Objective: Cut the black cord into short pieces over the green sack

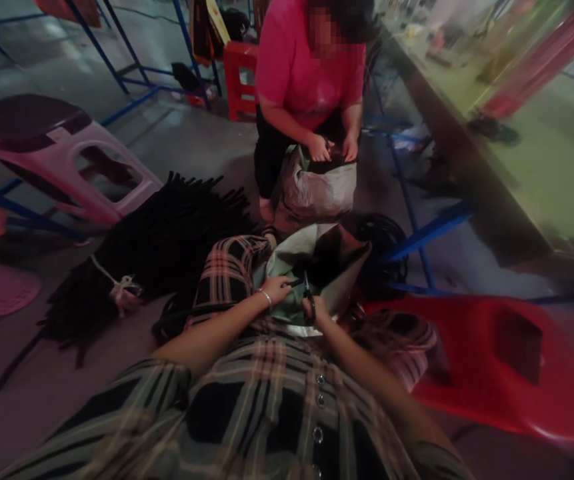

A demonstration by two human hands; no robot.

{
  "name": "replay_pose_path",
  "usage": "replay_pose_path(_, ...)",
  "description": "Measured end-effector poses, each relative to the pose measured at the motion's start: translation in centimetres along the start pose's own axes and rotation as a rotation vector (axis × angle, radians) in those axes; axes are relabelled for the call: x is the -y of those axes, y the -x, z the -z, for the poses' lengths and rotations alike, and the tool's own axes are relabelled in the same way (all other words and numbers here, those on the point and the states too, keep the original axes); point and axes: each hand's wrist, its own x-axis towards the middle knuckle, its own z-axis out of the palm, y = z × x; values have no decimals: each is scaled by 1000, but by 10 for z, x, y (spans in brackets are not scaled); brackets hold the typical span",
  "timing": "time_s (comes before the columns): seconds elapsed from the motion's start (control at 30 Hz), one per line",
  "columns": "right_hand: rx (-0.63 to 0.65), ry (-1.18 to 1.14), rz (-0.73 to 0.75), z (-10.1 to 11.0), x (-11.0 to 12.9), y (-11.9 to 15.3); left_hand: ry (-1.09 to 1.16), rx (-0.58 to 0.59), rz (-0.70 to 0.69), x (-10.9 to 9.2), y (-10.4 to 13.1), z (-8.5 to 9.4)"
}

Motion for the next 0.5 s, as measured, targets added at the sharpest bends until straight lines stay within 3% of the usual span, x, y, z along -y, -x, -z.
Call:
replay_pose_path(0.33, 72, 6, -21, -1, -16, -13, 252, -55, 147, 7, -7, -3)
replay_pose_path(0.5, 76, 24, 0, 1, -14, -15, 445, -26, 249, 0, -6, 1)
